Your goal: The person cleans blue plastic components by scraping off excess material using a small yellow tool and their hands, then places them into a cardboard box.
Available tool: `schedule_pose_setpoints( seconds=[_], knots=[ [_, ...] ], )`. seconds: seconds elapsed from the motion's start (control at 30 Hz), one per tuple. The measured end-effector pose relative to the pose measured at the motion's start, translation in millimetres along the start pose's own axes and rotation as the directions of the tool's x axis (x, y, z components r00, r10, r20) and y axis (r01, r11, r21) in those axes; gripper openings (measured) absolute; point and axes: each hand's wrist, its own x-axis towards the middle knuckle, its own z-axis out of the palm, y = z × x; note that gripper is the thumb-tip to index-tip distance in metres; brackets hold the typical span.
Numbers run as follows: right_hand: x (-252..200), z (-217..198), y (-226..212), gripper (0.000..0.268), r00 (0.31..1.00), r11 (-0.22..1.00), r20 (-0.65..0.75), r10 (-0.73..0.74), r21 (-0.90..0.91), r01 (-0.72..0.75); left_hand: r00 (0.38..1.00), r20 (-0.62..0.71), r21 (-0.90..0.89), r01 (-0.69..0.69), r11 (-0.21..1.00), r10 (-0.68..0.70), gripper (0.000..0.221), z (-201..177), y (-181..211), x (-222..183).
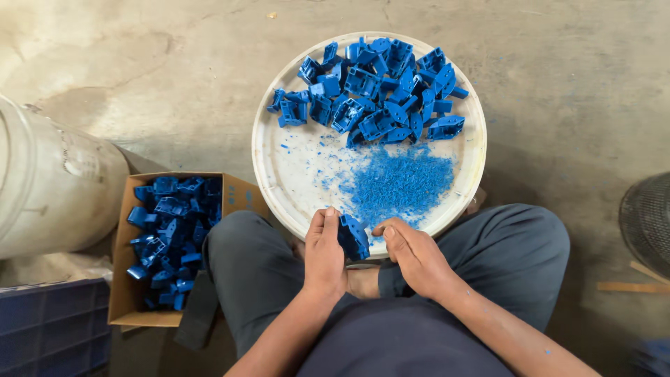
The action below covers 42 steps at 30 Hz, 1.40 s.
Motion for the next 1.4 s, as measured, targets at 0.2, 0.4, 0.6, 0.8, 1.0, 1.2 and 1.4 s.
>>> schedule_pose_setpoints(
  seconds=[0.2, 0.4, 0.6, 0.8, 1.0, 1.2, 1.4],
  knots=[
    [-4, 5, -7, 0.027, 0.997, 0.995, -0.08, 0.003, -0.102, -0.011, 0.997, 0.081, 0.01, 0.018, 1.0, -0.019, 0.013, 0, 12, 3],
    [11, -3, -29, 0.027, 0.987, 0.941, -0.119, -0.107, -0.332, 0.062, 0.982, 0.185, -0.189, 0.059, 0.98, -0.023, 0.014, 17, 19, 32],
    [39, 6, -62, 0.047, 0.977, 0.806, -0.109, -0.183, -0.585, 0.085, 0.979, 0.202, -0.399, 0.074, 0.914, 0.009, 0.013, 25, 21, 77],
    [79, 29, -76, 0.056, 0.984, 0.643, -0.167, -0.063, -0.761, -0.088, 0.977, 0.212, -0.427, 0.076, 0.901, 0.018, 0.012, 0, 14, 108],
    [103, 48, -69, 0.059, 0.976, 0.637, -0.158, -0.147, -0.77, -0.028, 0.978, 0.192, -0.476, 0.024, 0.879, 0.077, 0.01, -10, 14, 119],
    [112, 53, -64, 0.056, 0.979, 0.631, -0.133, -0.156, -0.775, -0.005, 0.981, 0.168, -0.492, -0.006, 0.87, 0.101, 0.011, -9, 13, 118],
    [111, 57, -58, 0.056, 0.979, 0.622, -0.145, -0.143, -0.783, -0.024, 0.973, 0.176, -0.493, -0.044, 0.869, 0.149, 0.012, -12, 14, 116]
  ],
)
